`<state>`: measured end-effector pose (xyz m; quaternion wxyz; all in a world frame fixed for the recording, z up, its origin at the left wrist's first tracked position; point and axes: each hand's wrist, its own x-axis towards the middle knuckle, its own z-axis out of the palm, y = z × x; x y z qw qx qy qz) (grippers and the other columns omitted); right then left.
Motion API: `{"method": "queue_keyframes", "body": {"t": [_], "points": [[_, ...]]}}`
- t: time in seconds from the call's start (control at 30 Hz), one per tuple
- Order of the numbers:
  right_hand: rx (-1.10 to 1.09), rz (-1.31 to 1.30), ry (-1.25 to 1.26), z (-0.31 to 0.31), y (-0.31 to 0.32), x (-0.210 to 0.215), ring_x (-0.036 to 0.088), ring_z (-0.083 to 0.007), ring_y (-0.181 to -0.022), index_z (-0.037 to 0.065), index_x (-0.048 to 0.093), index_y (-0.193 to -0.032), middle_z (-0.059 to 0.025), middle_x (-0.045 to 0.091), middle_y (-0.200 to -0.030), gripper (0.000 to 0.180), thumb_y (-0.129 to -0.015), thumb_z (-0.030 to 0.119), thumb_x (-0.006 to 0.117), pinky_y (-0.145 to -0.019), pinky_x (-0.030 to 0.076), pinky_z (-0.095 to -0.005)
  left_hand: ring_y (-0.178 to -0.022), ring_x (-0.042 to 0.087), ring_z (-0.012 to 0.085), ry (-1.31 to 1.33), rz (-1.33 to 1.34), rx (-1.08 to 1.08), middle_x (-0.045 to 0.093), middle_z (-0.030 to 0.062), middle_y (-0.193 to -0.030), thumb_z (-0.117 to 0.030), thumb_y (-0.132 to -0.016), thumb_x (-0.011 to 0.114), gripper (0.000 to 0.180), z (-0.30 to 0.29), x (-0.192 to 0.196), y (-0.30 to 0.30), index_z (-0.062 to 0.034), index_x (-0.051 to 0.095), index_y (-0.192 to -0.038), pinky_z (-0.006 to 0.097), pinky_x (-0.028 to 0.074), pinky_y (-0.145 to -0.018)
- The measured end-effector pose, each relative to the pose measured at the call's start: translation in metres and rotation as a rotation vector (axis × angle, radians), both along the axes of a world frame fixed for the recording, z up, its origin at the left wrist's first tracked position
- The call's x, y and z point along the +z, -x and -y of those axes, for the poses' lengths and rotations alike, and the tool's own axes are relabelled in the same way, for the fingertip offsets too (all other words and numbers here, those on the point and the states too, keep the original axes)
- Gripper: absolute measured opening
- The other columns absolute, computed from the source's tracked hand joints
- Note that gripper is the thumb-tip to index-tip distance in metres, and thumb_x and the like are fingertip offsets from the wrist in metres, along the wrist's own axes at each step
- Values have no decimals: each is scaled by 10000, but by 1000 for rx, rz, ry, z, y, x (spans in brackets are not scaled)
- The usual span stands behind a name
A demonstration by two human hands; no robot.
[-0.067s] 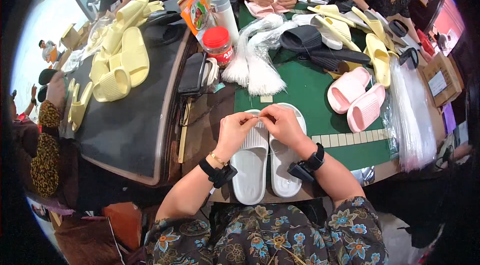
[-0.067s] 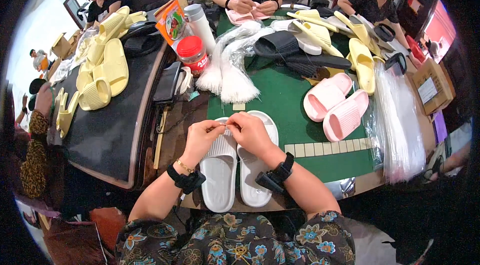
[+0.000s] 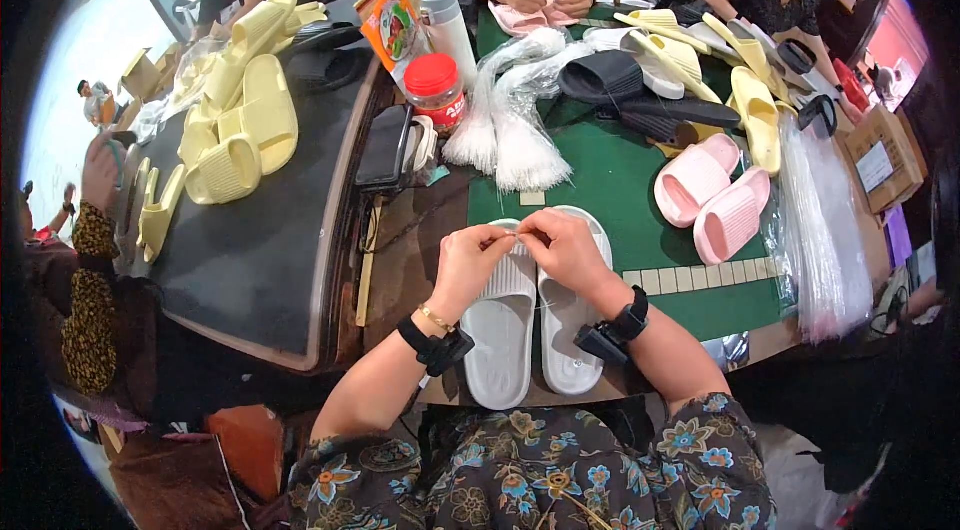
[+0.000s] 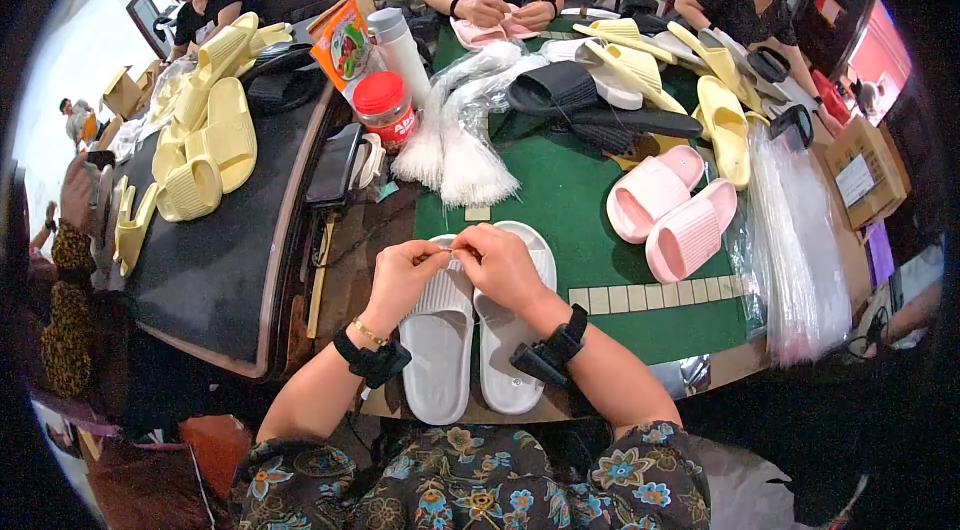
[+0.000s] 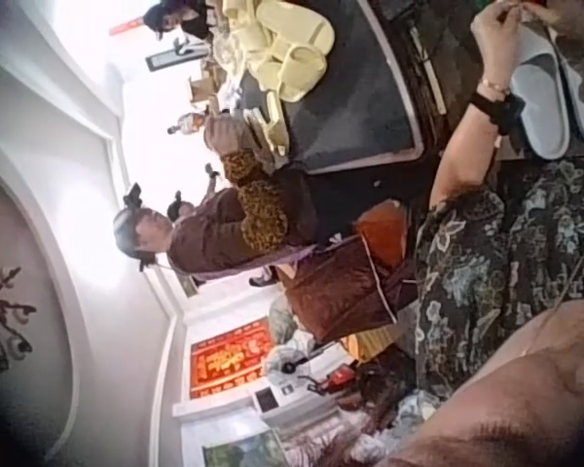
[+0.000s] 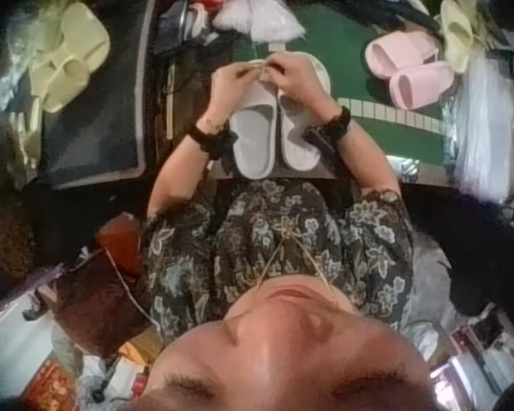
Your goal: The recorder is assembling or finishing pairs of slippers by attaching straps or components at a production table.
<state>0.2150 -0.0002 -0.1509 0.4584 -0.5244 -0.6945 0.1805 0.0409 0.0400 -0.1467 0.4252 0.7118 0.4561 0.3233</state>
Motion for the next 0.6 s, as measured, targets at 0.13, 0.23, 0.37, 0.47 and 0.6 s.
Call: {"method": "queue_keyframes", "body": {"t": [0.13, 0.23, 0.37, 0.47, 0.6], "points": [[-6, -2, 18, 0, 1, 1, 614, -315, -713, 15, 628, -827, -138, 617, -762, 79, -817, 91, 645, -637, 480, -393, -667, 637, 92, -40, 0, -1, 709, 87, -755, -113, -826, 715, 168, 3, 4, -2, 24, 721, -923, 257, 507, -622], [-5, 23, 22, -1, 2, -3, 620, -321, -734, 13, 639, -835, -146, 630, -787, 77, -812, 86, 644, -654, 489, -392, -663, 652, 131, -104, -29, 11, 705, 120, -764, -115, -824, 715, 170, 2, -2, -2, 21, 718, -925, 277, 513, -626], [-19, 16, 81, 0, 3, 2, 632, -336, -774, -1, 654, -853, -164, 646, -816, 107, -783, 79, 643, -695, 503, -397, -737, 688, 292, -243, -105, 2, 684, 184, -826, -170, -831, 695, 178, 1, -6, -3, -9, 720, -902, 350, 528, -649], [-98, -25, 56, 4, 0, 5, 632, -266, -686, -4, 652, -860, -143, 645, -778, 88, -792, 51, 643, -634, 500, -339, -766, 669, 332, -319, -84, -36, 684, 172, -845, -185, -828, 684, 175, 4, -3, -5, -27, 723, -892, 383, 529, -676], [-130, -89, 57, 2, -2, 5, 606, -163, -640, -9, 647, -863, -94, 635, -727, 57, -826, 34, 636, -606, 483, -296, -737, 647, 322, -440, -105, -7, 674, 149, -830, -160, -801, 708, 141, 2, 3, 11, -24, 710, -841, 398, 517, -682]]}}
